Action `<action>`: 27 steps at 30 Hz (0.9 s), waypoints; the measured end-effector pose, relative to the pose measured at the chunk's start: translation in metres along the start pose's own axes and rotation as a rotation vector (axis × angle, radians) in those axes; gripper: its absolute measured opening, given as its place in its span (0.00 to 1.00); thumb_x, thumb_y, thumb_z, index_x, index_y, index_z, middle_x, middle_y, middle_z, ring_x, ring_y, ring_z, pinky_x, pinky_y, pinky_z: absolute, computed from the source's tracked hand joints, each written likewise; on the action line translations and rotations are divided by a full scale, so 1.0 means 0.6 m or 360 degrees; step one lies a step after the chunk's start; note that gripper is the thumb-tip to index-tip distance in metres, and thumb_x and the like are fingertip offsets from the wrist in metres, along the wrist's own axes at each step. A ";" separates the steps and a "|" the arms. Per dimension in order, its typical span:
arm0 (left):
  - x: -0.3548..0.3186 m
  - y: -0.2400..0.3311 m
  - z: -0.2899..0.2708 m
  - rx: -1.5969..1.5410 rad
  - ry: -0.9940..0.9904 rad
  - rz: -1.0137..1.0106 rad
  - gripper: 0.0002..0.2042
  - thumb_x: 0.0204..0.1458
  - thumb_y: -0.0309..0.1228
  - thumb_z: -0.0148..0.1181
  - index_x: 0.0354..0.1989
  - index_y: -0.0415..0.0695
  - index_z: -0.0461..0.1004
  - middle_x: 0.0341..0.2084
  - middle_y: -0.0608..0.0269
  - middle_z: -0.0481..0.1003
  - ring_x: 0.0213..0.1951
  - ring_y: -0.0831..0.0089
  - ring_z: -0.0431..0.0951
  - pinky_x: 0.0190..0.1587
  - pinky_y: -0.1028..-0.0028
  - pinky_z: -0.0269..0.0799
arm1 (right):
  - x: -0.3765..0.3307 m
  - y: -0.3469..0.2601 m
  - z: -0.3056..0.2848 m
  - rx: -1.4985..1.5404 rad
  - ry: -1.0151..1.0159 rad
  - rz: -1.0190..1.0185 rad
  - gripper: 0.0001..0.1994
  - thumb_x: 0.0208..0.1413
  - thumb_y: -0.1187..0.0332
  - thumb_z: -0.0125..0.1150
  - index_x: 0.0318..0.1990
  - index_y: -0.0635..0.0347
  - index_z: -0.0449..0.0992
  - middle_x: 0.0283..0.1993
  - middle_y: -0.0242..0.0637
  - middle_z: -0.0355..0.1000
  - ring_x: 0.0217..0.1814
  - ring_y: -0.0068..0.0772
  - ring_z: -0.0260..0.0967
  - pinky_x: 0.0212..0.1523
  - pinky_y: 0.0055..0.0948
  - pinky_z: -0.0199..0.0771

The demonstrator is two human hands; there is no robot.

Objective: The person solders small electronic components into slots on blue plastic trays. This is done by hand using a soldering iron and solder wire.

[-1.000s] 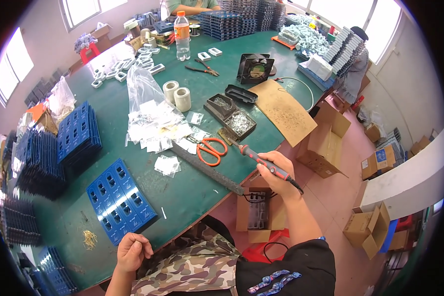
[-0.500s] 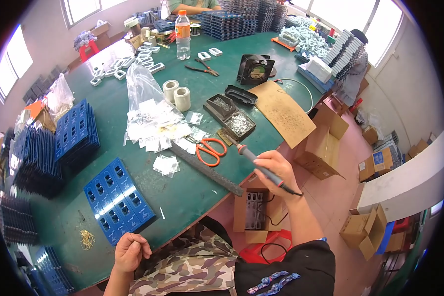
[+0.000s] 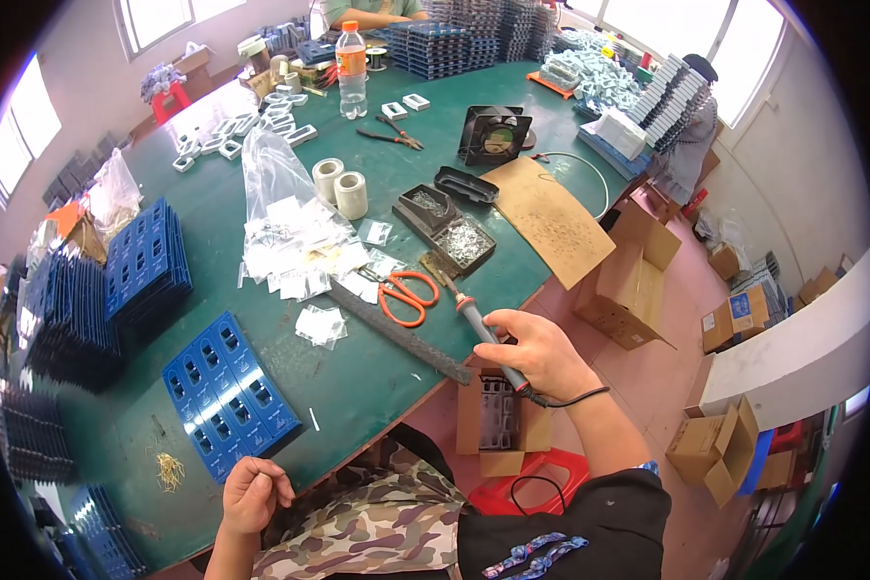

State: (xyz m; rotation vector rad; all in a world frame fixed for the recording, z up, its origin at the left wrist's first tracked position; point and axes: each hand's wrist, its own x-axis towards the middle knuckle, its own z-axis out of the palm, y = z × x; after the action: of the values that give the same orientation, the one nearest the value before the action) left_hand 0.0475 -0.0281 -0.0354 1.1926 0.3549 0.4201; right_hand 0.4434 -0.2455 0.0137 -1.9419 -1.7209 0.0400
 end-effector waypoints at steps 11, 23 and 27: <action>0.000 0.002 0.003 0.0012 -0.0008 0.0014 0.08 0.64 0.26 0.46 0.45 0.36 0.69 0.29 0.53 0.76 0.28 0.73 0.75 0.32 0.77 0.72 | -0.016 -0.024 -0.009 -0.0186 0.0021 -0.0091 0.14 0.45 0.75 0.64 0.42 0.52 0.80 0.48 0.44 0.72 0.44 0.43 0.74 0.43 0.33 0.76; -0.002 0.005 0.005 0.0032 -0.0031 -0.0035 0.08 0.64 0.25 0.46 0.45 0.36 0.71 0.30 0.57 0.77 0.30 0.77 0.75 0.33 0.79 0.72 | -0.078 -0.063 0.002 0.2257 0.1109 0.0180 0.14 0.60 0.72 0.58 0.53 0.59 0.68 0.50 0.44 0.70 0.44 0.36 0.72 0.44 0.33 0.75; -0.012 0.012 0.008 0.0080 0.0002 -0.0019 0.09 0.64 0.25 0.46 0.45 0.36 0.72 0.30 0.57 0.77 0.29 0.78 0.75 0.32 0.80 0.72 | -0.073 -0.072 0.011 0.2407 0.1079 0.0199 0.15 0.61 0.71 0.58 0.54 0.60 0.68 0.49 0.44 0.70 0.45 0.37 0.72 0.45 0.33 0.74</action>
State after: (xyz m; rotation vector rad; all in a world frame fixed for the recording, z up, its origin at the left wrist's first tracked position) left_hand 0.0424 -0.0334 -0.0264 1.2387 0.3757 0.4034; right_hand 0.3934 -0.2821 0.0117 -0.7231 -0.6285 0.4981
